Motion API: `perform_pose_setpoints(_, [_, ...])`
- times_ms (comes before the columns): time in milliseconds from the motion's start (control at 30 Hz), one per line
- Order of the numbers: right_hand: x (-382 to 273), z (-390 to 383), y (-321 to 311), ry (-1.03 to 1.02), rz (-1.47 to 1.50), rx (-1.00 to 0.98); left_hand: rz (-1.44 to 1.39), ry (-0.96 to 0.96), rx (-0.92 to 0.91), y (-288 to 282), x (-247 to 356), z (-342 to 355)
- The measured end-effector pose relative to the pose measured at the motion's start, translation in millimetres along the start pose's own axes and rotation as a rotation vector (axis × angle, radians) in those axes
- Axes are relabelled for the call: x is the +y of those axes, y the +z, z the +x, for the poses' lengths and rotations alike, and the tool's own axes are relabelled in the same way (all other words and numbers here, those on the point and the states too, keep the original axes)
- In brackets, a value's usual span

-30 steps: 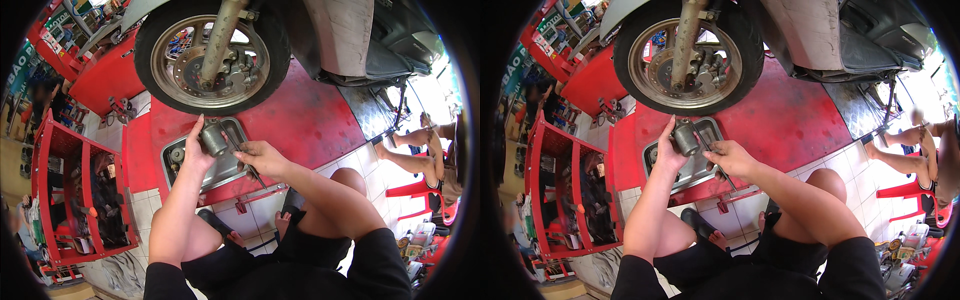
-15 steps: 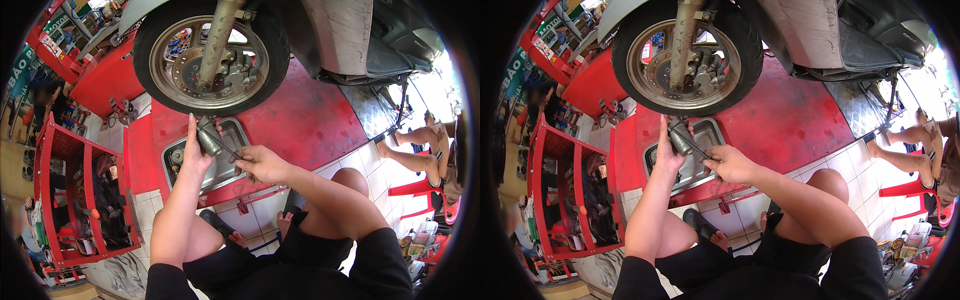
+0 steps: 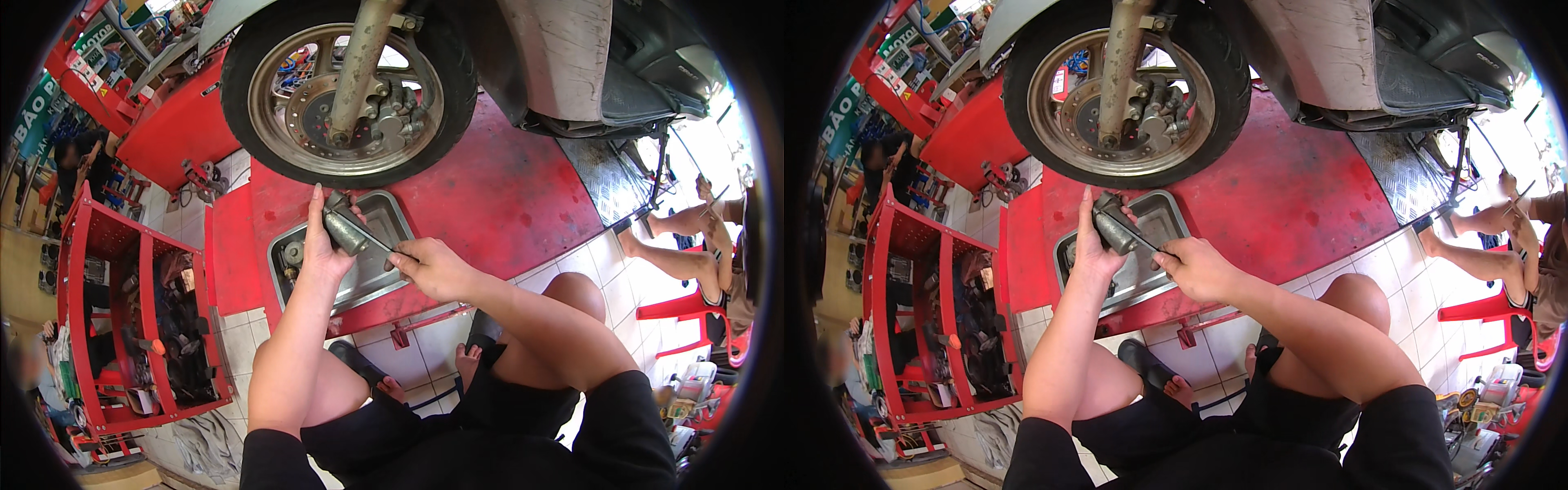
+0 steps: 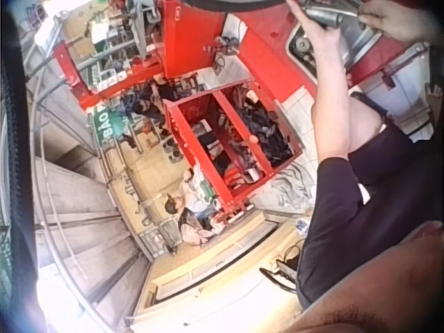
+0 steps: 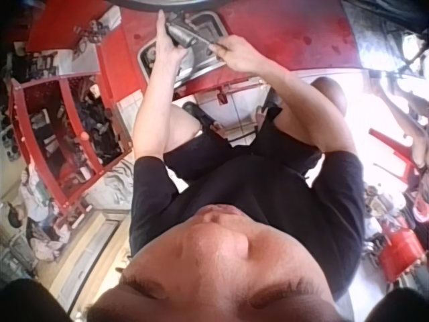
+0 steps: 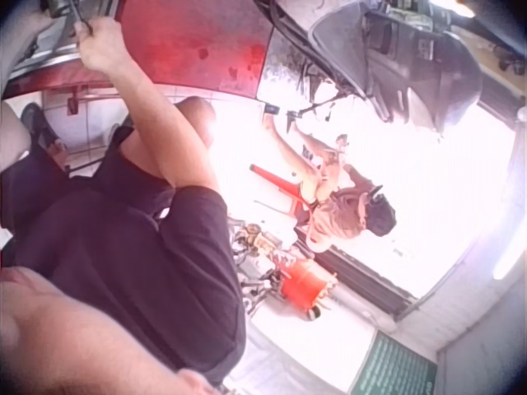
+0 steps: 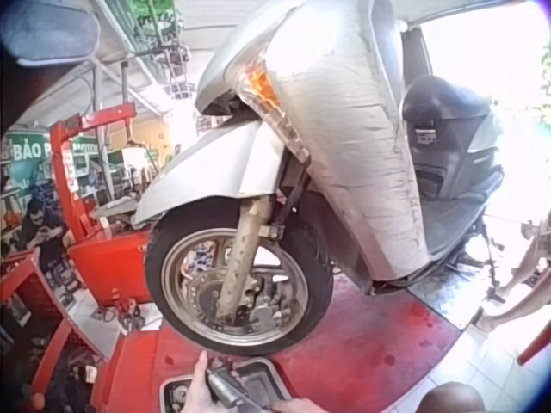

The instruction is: The person sits on a low stool in a workshop and uses a screwdriver to disassemble a motorcycle starter motor placed in a metal tray. They remove screws and internal components, placing them into the tray, while another person sits nearby.

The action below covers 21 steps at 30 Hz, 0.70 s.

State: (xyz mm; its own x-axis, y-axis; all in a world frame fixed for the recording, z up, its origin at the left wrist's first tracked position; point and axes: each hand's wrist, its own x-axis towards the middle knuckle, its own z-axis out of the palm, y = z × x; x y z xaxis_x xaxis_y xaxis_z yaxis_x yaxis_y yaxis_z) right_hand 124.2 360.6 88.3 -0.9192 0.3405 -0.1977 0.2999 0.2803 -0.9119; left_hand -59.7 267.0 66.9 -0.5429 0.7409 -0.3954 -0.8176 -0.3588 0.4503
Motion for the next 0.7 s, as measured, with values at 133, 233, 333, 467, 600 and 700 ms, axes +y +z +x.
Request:
perform_pose_setpoints(133, [0.9, 0.6, -1.5, 0.025, -0.021, 0.007, -0.027, -0.005, -0.019, -3.8, 0.3, 3.1])
perform_pose_setpoints(233, [-2.4, -0.2, -1.4, 0.037, -0.003, -0.008, -0.042, -0.002, -0.023, -1.0, 0.0, 2.6])
perform_pose_setpoints(333, [-3.6, -0.5, -0.7, 0.030, 0.004, -0.019, -0.044, -0.028, 0.013, -1.0, 1.0, 1.8])
perform_pose_setpoints(467, [2.2, 1.1, -0.7, 0.048, 0.177, -0.099, -0.015, -0.022, 0.023, 2.7, -1.8, -1.3])
perform_pose_setpoints(600, [-9.0, -2.6, -4.6, 0.267, 0.549, -0.257, -0.012, -0.006, -0.004, 3.1, -1.5, -1.9])
perform_pose_setpoints(700, [-9.1, -3.7, -3.9, 0.282, 0.594, -0.265, -0.037, -0.001, -0.031, 2.0, -2.1, -0.4])
